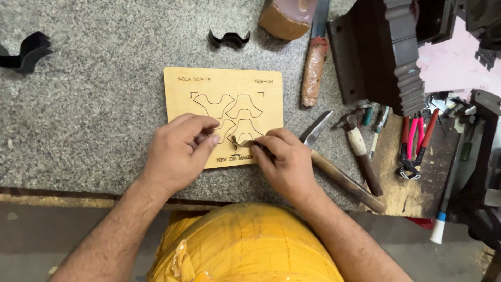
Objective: The person repeatedly places a small metal strip onto a wooden template, then uses a hammer to tap the strip against a metal anvil to shape it. The person checks the fit of the shaped strip against the template multiple times throughout the process.
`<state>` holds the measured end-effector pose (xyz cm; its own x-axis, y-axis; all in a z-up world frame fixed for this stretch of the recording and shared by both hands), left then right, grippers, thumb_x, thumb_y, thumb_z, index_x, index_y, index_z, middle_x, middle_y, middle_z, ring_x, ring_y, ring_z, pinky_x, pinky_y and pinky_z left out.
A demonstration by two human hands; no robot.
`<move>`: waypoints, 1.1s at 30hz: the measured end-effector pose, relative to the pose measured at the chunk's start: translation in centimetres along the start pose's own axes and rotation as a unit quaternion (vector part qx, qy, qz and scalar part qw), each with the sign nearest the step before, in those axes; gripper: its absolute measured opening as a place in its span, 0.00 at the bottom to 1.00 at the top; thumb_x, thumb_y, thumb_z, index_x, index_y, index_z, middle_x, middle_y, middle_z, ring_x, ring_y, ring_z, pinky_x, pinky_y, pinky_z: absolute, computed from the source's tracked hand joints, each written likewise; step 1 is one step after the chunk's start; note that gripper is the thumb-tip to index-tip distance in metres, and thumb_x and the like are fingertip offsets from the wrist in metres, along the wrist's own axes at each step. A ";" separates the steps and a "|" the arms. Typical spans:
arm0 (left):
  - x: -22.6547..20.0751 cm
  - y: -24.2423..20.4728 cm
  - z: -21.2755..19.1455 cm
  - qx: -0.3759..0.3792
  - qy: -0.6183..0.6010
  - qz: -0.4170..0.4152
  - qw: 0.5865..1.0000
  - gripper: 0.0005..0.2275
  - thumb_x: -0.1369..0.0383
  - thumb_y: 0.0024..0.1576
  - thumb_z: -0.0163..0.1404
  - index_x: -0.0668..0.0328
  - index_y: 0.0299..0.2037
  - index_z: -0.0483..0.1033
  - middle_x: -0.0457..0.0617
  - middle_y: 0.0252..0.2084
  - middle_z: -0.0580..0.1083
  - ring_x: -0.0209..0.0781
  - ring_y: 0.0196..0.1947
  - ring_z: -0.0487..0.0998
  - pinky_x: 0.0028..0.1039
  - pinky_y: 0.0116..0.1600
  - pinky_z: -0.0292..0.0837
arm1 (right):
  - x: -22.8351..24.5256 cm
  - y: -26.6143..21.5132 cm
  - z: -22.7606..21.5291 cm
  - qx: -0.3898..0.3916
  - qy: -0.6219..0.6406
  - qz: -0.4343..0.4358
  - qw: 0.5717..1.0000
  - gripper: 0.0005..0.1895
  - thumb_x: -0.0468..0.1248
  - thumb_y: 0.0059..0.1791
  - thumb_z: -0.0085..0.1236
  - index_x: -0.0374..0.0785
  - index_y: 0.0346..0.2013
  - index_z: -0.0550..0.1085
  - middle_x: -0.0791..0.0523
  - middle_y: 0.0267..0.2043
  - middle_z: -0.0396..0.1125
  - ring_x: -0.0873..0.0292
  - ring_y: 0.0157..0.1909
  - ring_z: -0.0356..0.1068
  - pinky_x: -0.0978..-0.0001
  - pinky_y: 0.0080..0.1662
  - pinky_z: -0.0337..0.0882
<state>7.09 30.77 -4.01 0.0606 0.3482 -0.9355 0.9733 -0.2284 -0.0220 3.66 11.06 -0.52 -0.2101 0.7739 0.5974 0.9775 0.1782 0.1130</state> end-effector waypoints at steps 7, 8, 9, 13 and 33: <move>-1.5 1.0 0.9 0.082 0.070 0.111 0.988 0.12 0.73 0.54 0.56 0.59 0.48 0.78 0.51 0.43 0.78 0.51 0.40 0.81 0.35 0.42 0.77 | -0.1 1.2 0.4 -0.023 0.014 -0.042 0.999 0.09 0.29 0.46 0.68 0.35 0.40 0.79 0.51 0.42 0.72 0.54 0.41 0.76 0.68 0.41 0.76; -1.7 1.1 1.0 0.088 0.073 0.119 0.986 0.11 0.73 0.55 0.56 0.58 0.48 0.78 0.51 0.43 0.78 0.51 0.41 0.81 0.36 0.43 0.77 | 0.0 1.3 0.3 -0.021 0.010 -0.053 0.998 0.09 0.29 0.46 0.68 0.35 0.40 0.79 0.51 0.43 0.72 0.54 0.41 0.76 0.67 0.42 0.76; -1.8 1.2 1.1 0.093 0.078 0.129 0.984 0.11 0.74 0.55 0.55 0.58 0.48 0.78 0.50 0.44 0.78 0.51 0.42 0.81 0.36 0.44 0.78 | 0.1 1.5 0.3 -0.021 0.006 -0.064 0.998 0.09 0.28 0.46 0.68 0.35 0.40 0.79 0.51 0.43 0.72 0.54 0.42 0.76 0.67 0.42 0.76; -1.7 1.7 1.5 0.119 0.082 0.136 0.980 0.11 0.74 0.52 0.56 0.58 0.46 0.78 0.50 0.41 0.78 0.51 0.41 0.81 0.37 0.43 0.78 | -0.2 2.0 0.3 -0.005 0.012 -0.063 0.998 0.09 0.28 0.46 0.68 0.34 0.40 0.79 0.52 0.42 0.72 0.54 0.41 0.76 0.67 0.41 0.76; -2.3 2.0 2.0 0.137 0.092 0.143 0.976 0.09 0.72 0.51 0.59 0.57 0.42 0.78 0.47 0.38 0.78 0.47 0.38 0.81 0.34 0.40 0.78 | -0.4 2.5 0.6 0.037 0.030 -0.091 0.995 0.09 0.27 0.47 0.66 0.35 0.41 0.79 0.52 0.45 0.70 0.55 0.42 0.75 0.68 0.42 0.75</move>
<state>8.41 27.75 -2.64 0.3841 0.3859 -0.8388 0.8168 -0.5655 0.1139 6.15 11.53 -0.92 -0.3795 0.6879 0.6186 0.9190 0.3572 0.1667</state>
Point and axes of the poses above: each hand's wrist, its own y-axis towards the middle knuckle, its own z-axis out of the palm, x = y × z, the point moved 8 cm from there along y, towards the middle knuckle
